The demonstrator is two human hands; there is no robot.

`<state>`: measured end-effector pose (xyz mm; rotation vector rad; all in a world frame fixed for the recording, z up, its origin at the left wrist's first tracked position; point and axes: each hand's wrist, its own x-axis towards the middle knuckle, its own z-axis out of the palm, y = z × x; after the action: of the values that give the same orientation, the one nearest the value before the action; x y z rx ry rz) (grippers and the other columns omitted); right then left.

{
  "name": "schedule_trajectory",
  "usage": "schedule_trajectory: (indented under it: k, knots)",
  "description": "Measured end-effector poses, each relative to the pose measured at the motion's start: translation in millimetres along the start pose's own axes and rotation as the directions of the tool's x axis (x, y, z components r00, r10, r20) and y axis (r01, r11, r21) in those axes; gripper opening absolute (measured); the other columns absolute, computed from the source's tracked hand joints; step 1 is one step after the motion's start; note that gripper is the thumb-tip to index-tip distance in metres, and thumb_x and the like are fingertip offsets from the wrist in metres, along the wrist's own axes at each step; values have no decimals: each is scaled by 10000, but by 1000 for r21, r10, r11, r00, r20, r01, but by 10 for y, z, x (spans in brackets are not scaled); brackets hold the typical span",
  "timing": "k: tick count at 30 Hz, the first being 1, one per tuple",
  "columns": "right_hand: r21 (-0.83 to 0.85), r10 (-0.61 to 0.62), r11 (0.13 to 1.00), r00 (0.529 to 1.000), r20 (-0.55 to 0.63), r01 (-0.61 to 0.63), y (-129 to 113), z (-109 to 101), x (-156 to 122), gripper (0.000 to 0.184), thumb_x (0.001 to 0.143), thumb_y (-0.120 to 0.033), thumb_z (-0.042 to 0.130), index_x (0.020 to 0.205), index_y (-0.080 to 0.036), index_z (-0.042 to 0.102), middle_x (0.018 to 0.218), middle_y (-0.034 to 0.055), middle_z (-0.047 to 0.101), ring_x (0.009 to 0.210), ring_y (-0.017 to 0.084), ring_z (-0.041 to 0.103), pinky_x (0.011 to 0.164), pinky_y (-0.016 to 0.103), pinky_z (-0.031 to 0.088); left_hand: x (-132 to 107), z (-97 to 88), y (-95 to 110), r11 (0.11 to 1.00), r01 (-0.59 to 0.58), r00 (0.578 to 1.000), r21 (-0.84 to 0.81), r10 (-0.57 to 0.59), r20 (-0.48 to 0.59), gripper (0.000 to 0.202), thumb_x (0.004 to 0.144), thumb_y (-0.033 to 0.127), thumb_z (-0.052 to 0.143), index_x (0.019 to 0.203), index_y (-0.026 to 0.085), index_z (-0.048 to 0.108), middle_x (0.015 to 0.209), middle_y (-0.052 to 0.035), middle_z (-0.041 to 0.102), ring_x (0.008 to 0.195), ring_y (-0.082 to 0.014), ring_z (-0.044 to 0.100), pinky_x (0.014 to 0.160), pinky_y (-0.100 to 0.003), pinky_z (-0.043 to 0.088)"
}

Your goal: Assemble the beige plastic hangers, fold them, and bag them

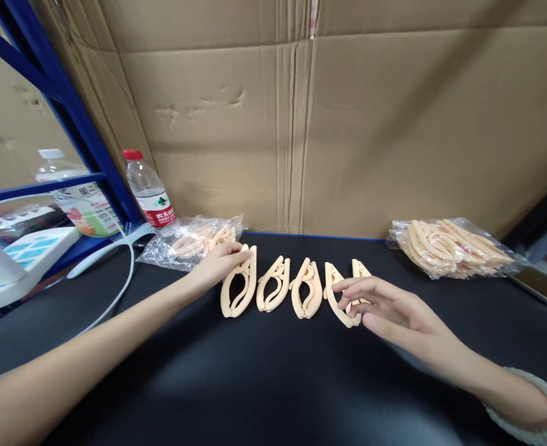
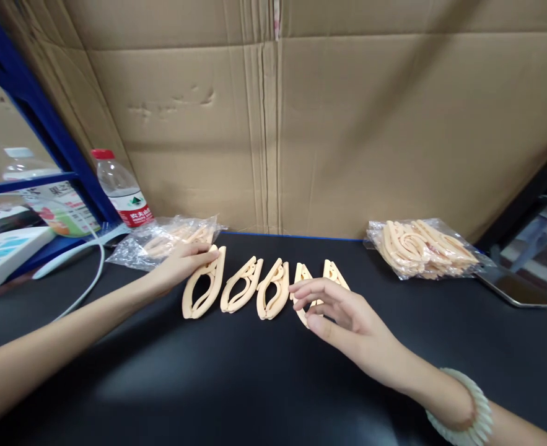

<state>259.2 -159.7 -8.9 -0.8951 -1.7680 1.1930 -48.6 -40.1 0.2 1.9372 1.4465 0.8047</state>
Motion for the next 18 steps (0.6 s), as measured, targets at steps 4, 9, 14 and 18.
schedule_trajectory:
  k: [4, 9, 14, 18]
  knots:
    - [-6, 0, 1000, 998, -61, -1, 57, -47, 41, 216, 913, -356, 590, 1097, -246, 616, 1183, 81, 600, 919, 174, 608, 825, 328, 532, 55, 78, -122, 988, -40, 996, 147, 51, -78, 350, 809, 444, 492, 561, 205, 429, 534, 32, 399, 539, -153, 418, 542, -279, 278]
    - [-54, 7, 998, 991, -134, -14, 67, -63, 86, 269, 884, -411, 607, 1055, -204, 632, 1096, 103, 623, 909, 206, 610, 766, 346, 559, 57, 209, -159, 955, -113, 982, 274, 149, -113, 321, 883, 396, 415, 626, 206, 450, 618, -13, 513, 631, -198, 512, 619, -314, 341]
    - [-130, -16, 991, 986, -169, -6, 57, -116, 115, 275, 894, -432, 584, 1041, -204, 634, 1040, 87, 648, 927, 214, 626, 794, 343, 553, 47, 288, -228, 931, -156, 964, 330, 216, -153, 242, 899, 339, 410, 915, 149, 560, 851, -93, 615, 834, -256, 591, 764, -382, 436]
    - [-374, -140, 925, 975, -174, 67, 88, -261, 127, 273, 929, -429, 524, 1055, -214, 635, 1042, 82, 663, 965, 239, 630, 845, 382, 537, -70, 252, -123, 901, -254, 936, 351, 320, -144, 306, 920, 334, 390, 1076, 136, 563, 1052, -136, 615, 1040, -282, 554, 918, -448, 423]
